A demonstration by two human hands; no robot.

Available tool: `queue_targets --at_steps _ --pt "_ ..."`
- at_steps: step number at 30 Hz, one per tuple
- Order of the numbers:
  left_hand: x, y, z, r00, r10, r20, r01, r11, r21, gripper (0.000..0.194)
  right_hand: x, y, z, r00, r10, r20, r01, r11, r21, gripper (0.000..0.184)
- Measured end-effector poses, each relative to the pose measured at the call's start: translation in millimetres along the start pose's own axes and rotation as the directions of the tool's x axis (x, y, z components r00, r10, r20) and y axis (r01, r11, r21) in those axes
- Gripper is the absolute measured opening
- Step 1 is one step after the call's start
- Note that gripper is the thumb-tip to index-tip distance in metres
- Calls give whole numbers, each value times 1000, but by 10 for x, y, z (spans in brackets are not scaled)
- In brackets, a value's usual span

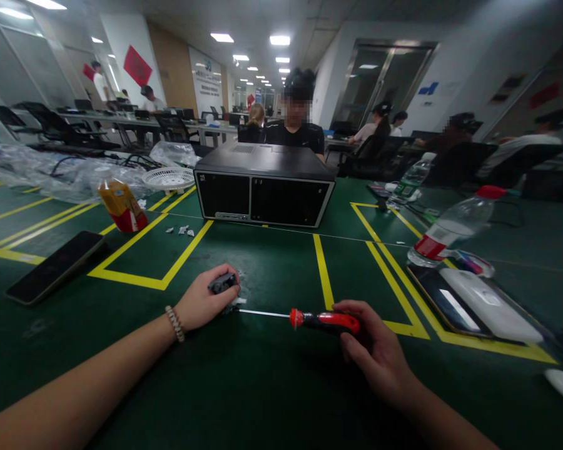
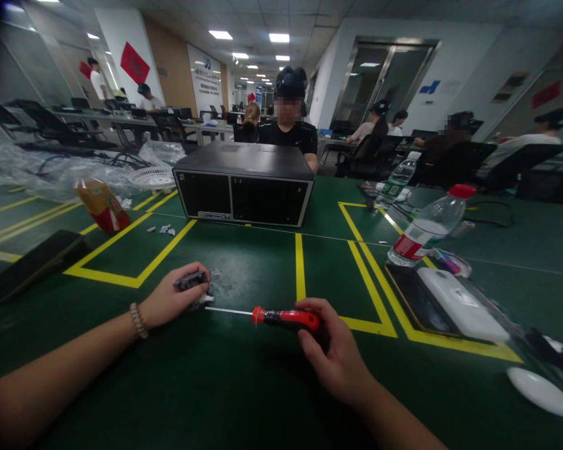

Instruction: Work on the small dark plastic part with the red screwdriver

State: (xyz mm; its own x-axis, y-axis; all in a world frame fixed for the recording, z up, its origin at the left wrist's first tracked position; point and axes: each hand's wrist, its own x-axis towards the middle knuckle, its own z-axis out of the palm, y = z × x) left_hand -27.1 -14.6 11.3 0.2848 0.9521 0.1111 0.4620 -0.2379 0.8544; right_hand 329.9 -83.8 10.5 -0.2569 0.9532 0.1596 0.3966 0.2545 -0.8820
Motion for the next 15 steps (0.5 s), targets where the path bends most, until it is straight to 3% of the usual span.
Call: queue_targets --at_steps 8,15 --pt "-7 23 -6 1000 -8 0 8 1000 3 17 3 -23 8 1000 -27 4 26 995 97 41" --pt "-7 28 -9 1000 -2 6 2 1000 -5 17 50 -73 33 999 25 26 -29 985 171 33"
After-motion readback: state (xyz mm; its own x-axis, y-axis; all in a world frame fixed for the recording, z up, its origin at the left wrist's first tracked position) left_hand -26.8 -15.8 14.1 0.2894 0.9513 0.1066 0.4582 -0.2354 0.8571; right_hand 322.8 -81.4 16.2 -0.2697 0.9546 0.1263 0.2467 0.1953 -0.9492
